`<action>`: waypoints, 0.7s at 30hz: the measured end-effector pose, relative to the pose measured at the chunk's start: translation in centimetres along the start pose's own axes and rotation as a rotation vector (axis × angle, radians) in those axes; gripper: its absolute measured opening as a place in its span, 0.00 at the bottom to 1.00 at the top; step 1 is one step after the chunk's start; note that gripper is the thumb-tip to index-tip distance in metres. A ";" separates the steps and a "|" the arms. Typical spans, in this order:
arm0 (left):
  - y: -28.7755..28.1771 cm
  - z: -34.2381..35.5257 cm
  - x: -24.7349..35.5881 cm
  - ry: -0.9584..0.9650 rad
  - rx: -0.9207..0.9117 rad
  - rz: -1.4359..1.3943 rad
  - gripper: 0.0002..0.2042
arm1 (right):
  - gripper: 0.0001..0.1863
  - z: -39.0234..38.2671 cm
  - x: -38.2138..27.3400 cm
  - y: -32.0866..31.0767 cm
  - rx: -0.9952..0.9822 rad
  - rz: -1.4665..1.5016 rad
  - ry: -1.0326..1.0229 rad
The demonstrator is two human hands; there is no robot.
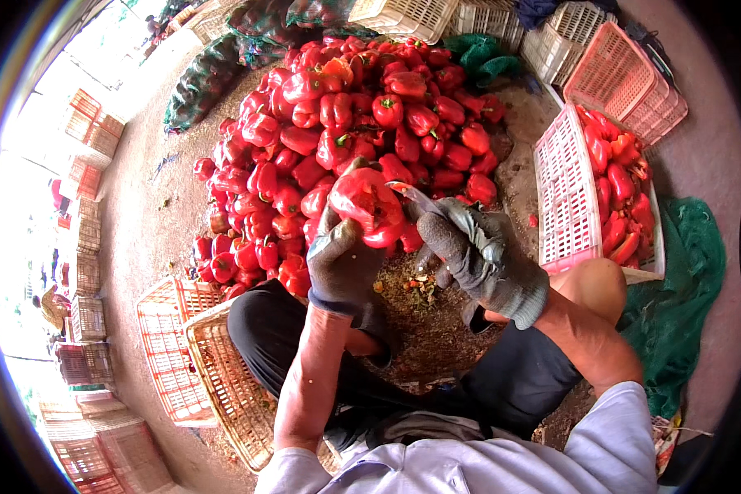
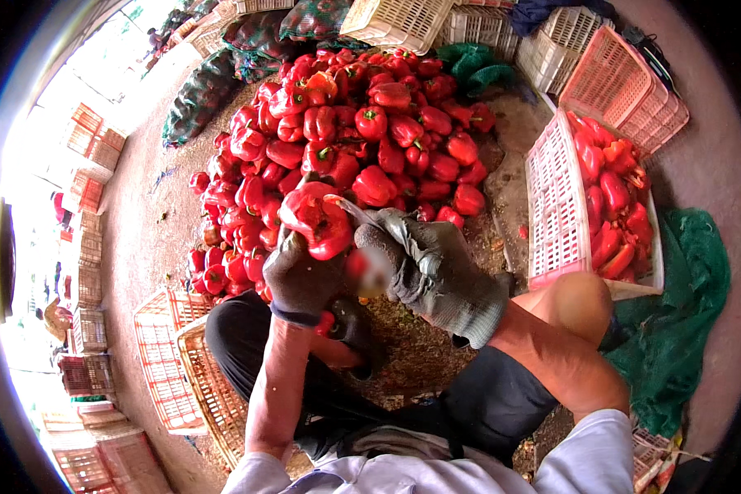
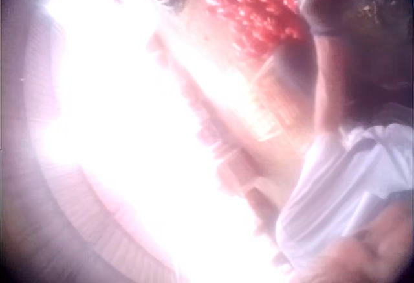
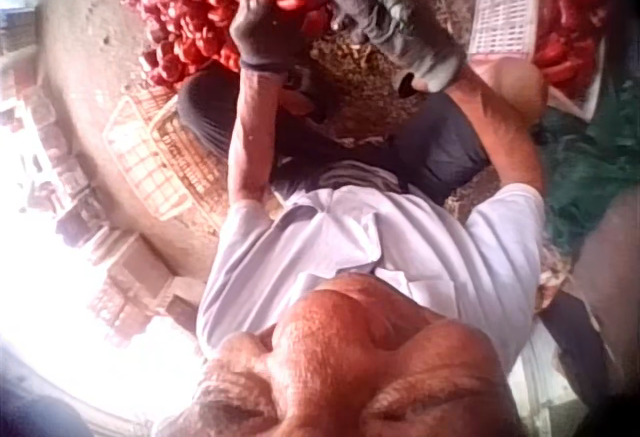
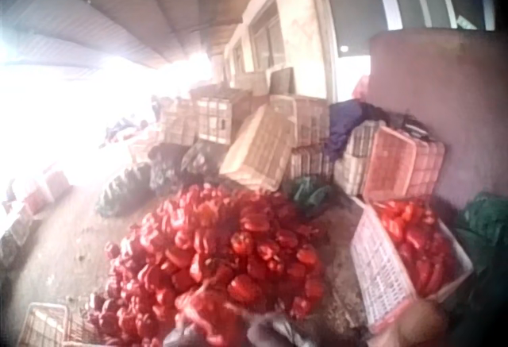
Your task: The person sits on the floor and uses a knife to cut red bell peppers, removing the stems and seeds. The cut peppers are placed into a white plastic basket.
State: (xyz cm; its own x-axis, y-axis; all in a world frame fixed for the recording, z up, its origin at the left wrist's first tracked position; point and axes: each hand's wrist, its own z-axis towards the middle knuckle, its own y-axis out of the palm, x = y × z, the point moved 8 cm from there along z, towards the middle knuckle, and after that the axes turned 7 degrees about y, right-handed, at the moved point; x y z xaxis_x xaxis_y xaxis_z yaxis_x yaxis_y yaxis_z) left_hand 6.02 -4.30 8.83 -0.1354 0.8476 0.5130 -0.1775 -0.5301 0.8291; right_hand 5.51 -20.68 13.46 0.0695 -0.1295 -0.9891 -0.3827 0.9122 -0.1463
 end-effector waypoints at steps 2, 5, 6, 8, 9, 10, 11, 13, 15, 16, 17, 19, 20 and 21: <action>-0.9 0.4 1.4 0.100 0.059 0.094 0.45 | 0.06 0.1 0.5 0.4 -0.019 0.006 0.013; -1.2 0.6 2.9 0.147 -0.010 0.240 0.46 | 0.13 0.0 1.2 0.5 -0.003 -0.145 -0.054; -2.1 0.6 3.2 0.130 0.024 0.251 0.46 | 0.12 -0.1 0.7 0.6 0.021 -0.222 -0.150; -1.3 0.4 3.5 0.172 0.046 0.385 0.45 | 0.10 -0.6 -0.7 1.2 0.030 -0.460 -0.300; -1.4 0.3 3.4 0.171 0.034 0.434 0.44 | 0.09 -0.8 -1.1 1.3 0.036 -0.500 -0.343; -1.3 0.2 3.5 0.191 0.028 0.464 0.43 | 0.09 -1.0 -1.6 1.7 0.039 -0.537 -0.393; -1.2 0.1 3.6 0.211 0.022 0.494 0.43 | 0.09 -1.2 -2.1 2.2 0.042 -0.575 -0.443; -0.9 0.1 3.4 0.242 0.019 0.510 0.41 | 0.08 -1.3 -1.8 2.8 0.060 -0.742 -0.428; -0.5 0.0 3.0 0.263 0.026 0.483 0.41 | 0.07 -1.5 0.2 3.4 0.026 -0.871 -0.382; -0.6 -0.1 3.0 0.265 0.053 0.512 0.40 | 0.10 -1.1 -0.7 2.7 0.113 -0.743 -0.322; -0.5 -0.2 2.9 0.257 0.063 0.478 0.40 | 0.11 -1.1 -1.0 2.8 0.120 -0.741 -0.375; -0.5 -0.3 2.4 0.237 0.080 0.402 0.39 | 0.12 -1.0 -1.3 2.9 0.136 -0.745 -0.472; -0.6 -0.5 2.6 0.292 0.059 0.595 0.38 | 0.12 -0.7 -0.7 2.8 0.140 -0.796 -0.387; -0.9 -0.7 2.6 0.347 0.036 0.788 0.37 | 0.11 -0.4 -0.1 2.7 0.144 -0.845 -0.300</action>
State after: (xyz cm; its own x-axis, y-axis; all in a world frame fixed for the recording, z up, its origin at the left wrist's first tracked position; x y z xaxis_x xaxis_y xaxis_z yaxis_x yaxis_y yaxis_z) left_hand 5.10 -1.67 9.27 -0.4976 0.1749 0.8496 0.1242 -0.9550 0.2693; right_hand 4.09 -18.33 13.17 0.5195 -0.6894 -0.5048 0.0225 0.6016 -0.7985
